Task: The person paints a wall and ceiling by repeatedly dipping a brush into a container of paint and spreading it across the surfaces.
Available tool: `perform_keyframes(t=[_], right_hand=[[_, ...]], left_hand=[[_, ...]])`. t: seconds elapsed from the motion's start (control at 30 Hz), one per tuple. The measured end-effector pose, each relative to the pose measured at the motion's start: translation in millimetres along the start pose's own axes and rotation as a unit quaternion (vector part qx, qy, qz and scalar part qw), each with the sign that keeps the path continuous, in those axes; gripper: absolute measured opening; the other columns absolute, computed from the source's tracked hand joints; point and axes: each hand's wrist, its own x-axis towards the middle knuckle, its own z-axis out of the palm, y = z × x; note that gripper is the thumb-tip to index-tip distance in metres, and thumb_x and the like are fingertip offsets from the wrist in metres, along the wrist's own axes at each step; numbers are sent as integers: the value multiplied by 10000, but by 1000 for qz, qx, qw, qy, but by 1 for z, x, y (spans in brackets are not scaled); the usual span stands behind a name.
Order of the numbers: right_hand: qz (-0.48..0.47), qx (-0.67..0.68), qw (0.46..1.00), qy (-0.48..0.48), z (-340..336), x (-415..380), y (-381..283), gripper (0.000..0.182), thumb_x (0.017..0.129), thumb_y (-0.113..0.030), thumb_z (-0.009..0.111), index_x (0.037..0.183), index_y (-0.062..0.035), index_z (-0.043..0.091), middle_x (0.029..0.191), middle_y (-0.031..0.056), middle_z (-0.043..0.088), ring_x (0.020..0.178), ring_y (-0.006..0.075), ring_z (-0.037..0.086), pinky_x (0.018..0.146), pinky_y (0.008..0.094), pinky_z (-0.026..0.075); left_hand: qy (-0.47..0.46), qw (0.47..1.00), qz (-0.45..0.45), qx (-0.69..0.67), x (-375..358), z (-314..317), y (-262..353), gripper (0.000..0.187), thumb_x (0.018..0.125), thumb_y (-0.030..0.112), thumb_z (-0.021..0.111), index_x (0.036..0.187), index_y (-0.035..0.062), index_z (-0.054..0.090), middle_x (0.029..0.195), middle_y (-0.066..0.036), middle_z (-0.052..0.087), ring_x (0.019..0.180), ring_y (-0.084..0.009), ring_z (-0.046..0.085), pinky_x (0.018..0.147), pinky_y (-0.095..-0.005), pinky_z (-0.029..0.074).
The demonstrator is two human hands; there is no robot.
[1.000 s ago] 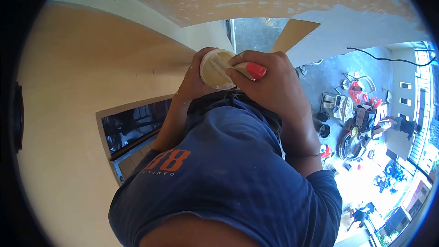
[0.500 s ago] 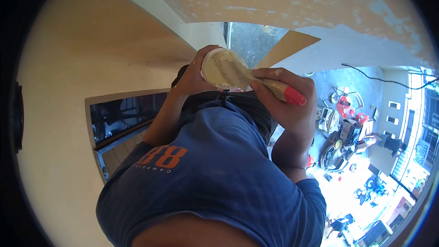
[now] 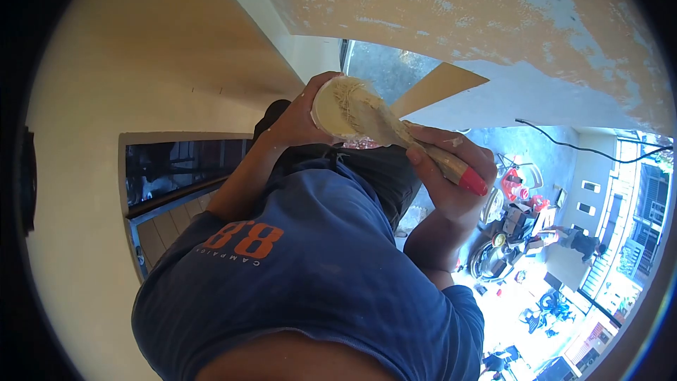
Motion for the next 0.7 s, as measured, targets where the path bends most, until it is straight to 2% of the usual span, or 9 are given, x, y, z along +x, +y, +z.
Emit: perform_keyframes(t=[0.13, 0.2, 0.33, 0.4, 0.47, 0.53, 0.6, 0.63, 0.7], right_hand=[[-25, -6, 999, 24, -3, -3, 2, 237, 685, 39, 692, 917, 56, 649, 863, 171, 681, 763, 201, 674, 701, 252, 518], [-72, 50, 996, 34, -5, -5, 7, 239, 680, 44, 690, 914, 66, 643, 880, 190, 676, 763, 221, 676, 710, 269, 523], [-88, 102, 989, 54, -5, -8, 5, 223, 664, 82, 689, 867, 57, 598, 933, 223, 657, 839, 311, 669, 740, 339, 539], [-150, 213, 961, 89, 0, -8, 14, 263, 671, 122, 676, 890, 23, 569, 944, 241, 646, 869, 379, 651, 730, 403, 548], [-122, 229, 960, 101, 0, -8, 8, 189, 699, 97, 672, 847, 27, 578, 960, 232, 647, 863, 351, 659, 712, 376, 551], [-104, 150, 982, 56, -10, -8, 9, 142, 731, 74, 659, 858, 30, 615, 974, 210, 653, 863, 305, 666, 716, 338, 546], [-84, 74, 994, -8, -21, -6, 7, 156, 754, 51, 650, 909, 37, 642, 972, 190, 660, 859, 257, 670, 727, 306, 537], [-110, 77, 991, 4, -18, -5, 12, 189, 756, 41, 656, 945, 32, 642, 969, 180, 663, 857, 248, 669, 731, 305, 535], [-108, 99, 989, 20, -5, -8, 28, 213, 764, 17, 664, 976, 25, 642, 975, 160, 666, 855, 233, 668, 733, 302, 531]], left_hand=[[-8, 999, -21, -22, 0, 4, -1, 981, 507, 198, 862, 1324, 89, 329, 1264, -106, 463, 1182, -244, 465, 1005, -358, 363], [-12, 999, -21, -34, 1, 6, 0, 976, 514, 200, 860, 1324, 82, 328, 1262, -105, 463, 1179, -238, 464, 1003, -356, 364], [-17, 998, -40, -38, 4, 11, 13, 963, 537, 205, 858, 1324, 61, 322, 1263, -106, 458, 1182, -223, 453, 998, -354, 365], [-27, 997, -19, -66, 8, 11, 0, 969, 550, 217, 863, 1329, 47, 312, 1279, -119, 440, 1202, -227, 430, 999, -366, 361], [-26, 999, -4, -36, 11, 13, 0, 991, 549, 221, 865, 1338, 39, 294, 1276, -129, 442, 1195, -240, 439, 1001, -381, 360], [-30, 998, -33, -49, 11, 12, -6, 1015, 541, 193, 870, 1342, 28, 269, 1276, -140, 437, 1181, -239, 451, 985, -386, 381], [-25, 999, -27, -39, 9, 12, -15, 1097, 493, 210, 897, 1351, 30, 238, 1276, -149, 432, 1183, -249, 449, 981, -391, 392], [-28, 993, -53, -98, 8, 12, -14, 1120, 478, 232, 905, 1351, 28, 233, 1274, -143, 434, 1185, -251, 447, 983, -397, 393], [-20, 996, -52, -70, 4, 6, -27, 1106, 486, 230, 899, 1346, 30, 234, 1267, -132, 435, 1172, -256, 455, 978, -402, 399]])
